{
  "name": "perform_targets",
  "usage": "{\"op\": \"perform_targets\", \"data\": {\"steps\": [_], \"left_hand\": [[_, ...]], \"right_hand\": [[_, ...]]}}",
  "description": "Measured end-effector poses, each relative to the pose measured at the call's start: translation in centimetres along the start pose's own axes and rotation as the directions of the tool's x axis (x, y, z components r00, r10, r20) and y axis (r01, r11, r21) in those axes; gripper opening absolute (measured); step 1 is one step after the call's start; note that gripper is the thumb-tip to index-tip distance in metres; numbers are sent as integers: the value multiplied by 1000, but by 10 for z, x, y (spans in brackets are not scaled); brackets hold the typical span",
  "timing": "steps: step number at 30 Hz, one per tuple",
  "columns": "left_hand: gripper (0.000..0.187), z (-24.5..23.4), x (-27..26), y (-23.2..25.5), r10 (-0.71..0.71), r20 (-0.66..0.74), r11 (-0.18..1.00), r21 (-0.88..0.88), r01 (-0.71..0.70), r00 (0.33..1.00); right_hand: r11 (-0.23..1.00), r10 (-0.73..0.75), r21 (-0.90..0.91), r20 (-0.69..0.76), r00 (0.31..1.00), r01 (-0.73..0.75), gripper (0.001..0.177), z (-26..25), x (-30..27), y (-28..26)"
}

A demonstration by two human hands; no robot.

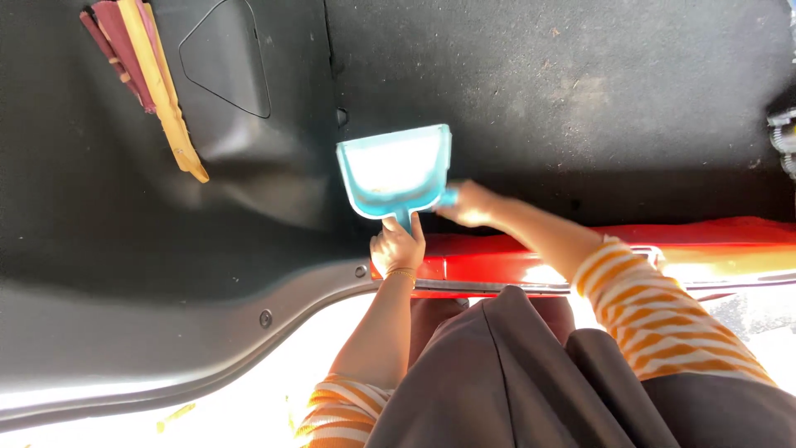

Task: Cleaning out the trunk of a car by moving items and sweeping away debris with a brush and dustpan.

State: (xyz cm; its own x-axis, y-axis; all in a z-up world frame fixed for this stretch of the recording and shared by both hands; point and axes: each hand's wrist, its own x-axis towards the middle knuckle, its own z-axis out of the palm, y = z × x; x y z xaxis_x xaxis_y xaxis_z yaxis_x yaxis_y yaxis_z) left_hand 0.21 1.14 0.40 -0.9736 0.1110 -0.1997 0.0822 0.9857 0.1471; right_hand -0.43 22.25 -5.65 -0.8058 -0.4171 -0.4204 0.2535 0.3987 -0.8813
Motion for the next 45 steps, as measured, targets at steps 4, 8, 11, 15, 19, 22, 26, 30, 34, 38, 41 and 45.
{"op": "perform_targets", "data": {"steps": [4, 8, 11, 15, 19, 22, 26, 30, 34, 38, 41, 45], "left_hand": [[51, 5, -2, -3, 16, -50, 999, -26, -18, 999], [56, 16, -12, -14, 95, -184, 992, -63, -108, 978], [52, 15, -12, -13, 75, -157, 989, -116, -94, 985], [50, 13, -5, -8, 51, -147, 991, -118, -69, 988], [49, 0, -9, -6, 25, -125, 995, -90, -37, 992], [49, -1, -1, -5, 35, -137, 996, -80, -46, 990], [48, 7, -3, -5, 29, -143, 997, -71, -40, 989], [49, 2, -2, -4, 30, -62, 998, -59, -34, 998], [51, -4, -1, 1, 25, -50, 999, -32, -27, 998], [49, 3, -2, -1, -15, 39, 1000, 2, 14, 999], [54, -5, 1, 2, 3, 12, 1000, 26, -4, 1000], [51, -7, 0, 5, 18, 24, 999, 47, -20, 1000]], "right_hand": [[989, 127, 131, -536, 834, -67, 20, -91, 24, 38], [755, 284, 623, -591, 755, 204, 24, -79, 34, 47], [842, 71, 511, -425, 902, 175, 28, 11, 52, 15], [706, 125, 664, -458, 880, 246, 18, -17, 82, 41], [448, 242, 826, -479, 844, 341, 5, -29, 111, 61], [615, 324, 709, -627, 709, 345, 11, -80, 99, 46], [916, 179, 374, -699, 693, 141, 30, -83, 32, 55], [964, 95, 257, -108, 990, -64, 14, -51, -20, 83], [973, 231, 69, -211, 950, -221, 17, -116, -49, 94], [924, 323, 367, -600, 732, -107, 20, -163, -73, 110], [967, 249, -3, -208, 946, -255, 19, -145, -91, 87], [921, 364, -235, 239, 900, -310, 23, -95, -109, 121]]}}
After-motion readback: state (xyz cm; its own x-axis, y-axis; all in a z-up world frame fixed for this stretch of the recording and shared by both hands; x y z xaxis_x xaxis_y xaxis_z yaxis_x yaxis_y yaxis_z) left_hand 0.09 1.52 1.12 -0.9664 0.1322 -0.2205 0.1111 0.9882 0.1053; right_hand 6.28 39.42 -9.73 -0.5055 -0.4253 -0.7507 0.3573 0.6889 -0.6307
